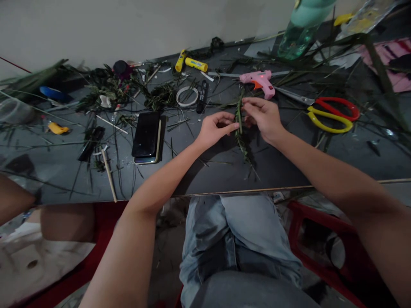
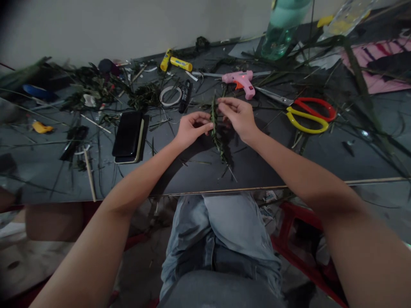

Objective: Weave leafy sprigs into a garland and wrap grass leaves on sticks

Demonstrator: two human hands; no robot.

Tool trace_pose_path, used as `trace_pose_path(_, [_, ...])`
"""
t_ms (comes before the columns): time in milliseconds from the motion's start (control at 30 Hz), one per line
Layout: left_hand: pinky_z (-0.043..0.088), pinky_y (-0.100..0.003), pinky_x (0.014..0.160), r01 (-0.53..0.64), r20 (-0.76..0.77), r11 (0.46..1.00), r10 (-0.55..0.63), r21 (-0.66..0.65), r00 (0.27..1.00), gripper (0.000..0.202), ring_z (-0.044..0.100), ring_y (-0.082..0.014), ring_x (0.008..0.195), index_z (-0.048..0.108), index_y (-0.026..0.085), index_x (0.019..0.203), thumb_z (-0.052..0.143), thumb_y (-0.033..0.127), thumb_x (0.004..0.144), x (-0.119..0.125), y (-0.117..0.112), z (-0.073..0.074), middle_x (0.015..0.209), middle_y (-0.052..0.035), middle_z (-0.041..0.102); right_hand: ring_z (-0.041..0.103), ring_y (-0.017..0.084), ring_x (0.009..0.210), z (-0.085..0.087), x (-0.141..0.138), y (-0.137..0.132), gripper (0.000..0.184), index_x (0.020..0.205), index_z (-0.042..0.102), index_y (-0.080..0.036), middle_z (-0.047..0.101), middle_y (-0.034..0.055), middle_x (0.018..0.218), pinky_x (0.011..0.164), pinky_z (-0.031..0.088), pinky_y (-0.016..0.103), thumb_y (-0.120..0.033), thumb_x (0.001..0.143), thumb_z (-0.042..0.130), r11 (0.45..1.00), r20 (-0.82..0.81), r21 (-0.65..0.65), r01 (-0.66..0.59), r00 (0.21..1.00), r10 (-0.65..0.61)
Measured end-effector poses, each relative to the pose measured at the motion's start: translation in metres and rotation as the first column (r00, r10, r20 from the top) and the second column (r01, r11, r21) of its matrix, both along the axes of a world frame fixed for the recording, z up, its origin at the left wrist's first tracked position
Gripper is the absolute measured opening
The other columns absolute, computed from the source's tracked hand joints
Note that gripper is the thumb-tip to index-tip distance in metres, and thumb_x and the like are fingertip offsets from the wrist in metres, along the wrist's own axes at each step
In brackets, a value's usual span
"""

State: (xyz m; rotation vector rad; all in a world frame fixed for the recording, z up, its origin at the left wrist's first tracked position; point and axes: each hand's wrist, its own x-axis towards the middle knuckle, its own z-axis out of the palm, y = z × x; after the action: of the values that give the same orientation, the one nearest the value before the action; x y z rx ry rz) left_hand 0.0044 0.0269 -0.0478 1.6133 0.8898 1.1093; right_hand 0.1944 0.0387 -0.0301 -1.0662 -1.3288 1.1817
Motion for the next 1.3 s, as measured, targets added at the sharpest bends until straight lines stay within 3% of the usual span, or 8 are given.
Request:
trace_pose_path(133, [0.053,-0.024,0.060,-0.118,-0.057,0.989,0.123,0.089,0.991,0.053,0.066,-0.0101,0.059,0.072,0.018,0.088,0.080,0.067,0.070,0.0007,-0.0034,0.0033,0.071,-0.0014,0.074,0.053,0.008,0.055,0.0081,0.0007,-0.0035,0.049,0.096,0.069,-0.020,0.068,0.0042,0.088,0.042,0.038,0.022,-0.064,0.077,0.076,0.999,-0.002,-0.048,0.019,1.000,-0.019])
trace_pose_path(267, [0.052,-0.024,0.062,-0.190,-0.073,0.973,0.201,0.132,0.977,0.053,0.065,-0.0099,0.060,0.073,0.018,0.084,0.081,0.068,0.068,0.0012,-0.0054,0.0072,0.070,-0.0002,0.074,0.056,0.011,0.060,0.0042,-0.0019,-0.0050,0.057,0.095,0.070,-0.020,0.067,0.0034,0.082,0.042,0.040,0.022,-0.065,0.064,0.085,0.996,0.063,0.043,-0.076,0.995,0.073])
trace_pose_path(467, [0.051,-0.025,0.061,-0.121,-0.060,0.985,0.129,0.122,0.990,0.056,0.064,-0.0108,0.060,0.072,0.018,0.079,0.080,0.072,0.065,0.0009,-0.0076,0.0079,0.069,-0.0004,0.072,0.057,0.012,0.061,0.0017,-0.0014,-0.0075,0.052,0.094,0.072,-0.021,0.068,0.0039,0.083,0.045,0.044,0.026,-0.063,0.066,0.085,0.984,0.086,0.051,-0.169,0.983,0.165])
trace_pose_path(667, [0.058,-0.031,0.073,-0.226,0.036,0.960,0.223,0.167,0.974,0.052,0.073,-0.0171,0.084,0.074,0.026,0.107,0.071,0.070,0.079,-0.0016,-0.0044,0.0004,0.096,-0.0031,0.077,0.058,0.013,0.061,0.0008,0.0010,-0.0050,0.039,0.085,0.069,-0.021,0.062,0.0029,0.073,0.050,0.048,0.027,-0.059,0.079,0.076,0.974,0.077,-0.018,-0.225,0.971,0.226])
trace_pose_path(833, [0.057,-0.036,0.088,-0.261,0.014,0.916,0.270,0.306,0.963,0.043,0.072,-0.0217,0.106,0.077,0.029,0.107,0.063,0.065,0.088,-0.0067,-0.0047,0.0031,0.107,-0.0048,0.077,0.059,0.013,0.062,-0.0011,0.0002,-0.0038,0.039,0.079,0.070,-0.019,0.065,0.0029,0.073,0.054,0.049,0.026,-0.055,0.071,0.083,0.949,0.039,-0.088,-0.303,0.951,0.308])
trace_pose_path(1067, [0.056,-0.035,0.087,-0.233,-0.013,0.927,0.248,0.295,0.969,0.044,0.071,-0.0211,0.104,0.078,0.030,0.107,0.069,0.066,0.083,-0.0048,-0.0033,0.0050,0.106,-0.0039,0.076,0.053,0.010,0.055,0.0054,0.0017,-0.0086,0.043,0.084,0.075,-0.017,0.059,-0.0003,0.063,0.046,0.046,0.025,-0.057,0.069,0.084,0.903,0.085,-0.082,-0.422,0.899,0.429])
trace_pose_path(1200, [0.056,-0.032,0.080,-0.176,-0.006,0.936,0.187,0.305,0.982,0.045,0.072,-0.0192,0.097,0.079,0.026,0.096,0.068,0.067,0.083,-0.0020,-0.0027,0.0050,0.101,-0.0050,0.078,0.056,0.012,0.057,0.0058,0.0016,-0.0104,0.044,0.087,0.076,-0.017,0.066,0.0021,0.072,0.043,0.047,0.024,-0.053,0.066,0.087,0.920,0.147,-0.052,-0.389,0.908,0.392])
trace_pose_path(1300, [0.055,-0.030,0.078,-0.193,0.022,0.939,0.194,0.285,0.981,0.045,0.072,-0.0170,0.091,0.079,0.023,0.094,0.070,0.066,0.082,-0.0018,-0.0010,0.0026,0.099,-0.0053,0.079,0.068,0.019,0.078,0.0045,0.0023,-0.0092,0.053,0.101,0.075,-0.020,0.074,0.0063,0.093,0.052,0.054,0.026,-0.052,0.062,0.090,0.953,0.177,0.071,-0.294,0.944,0.278])
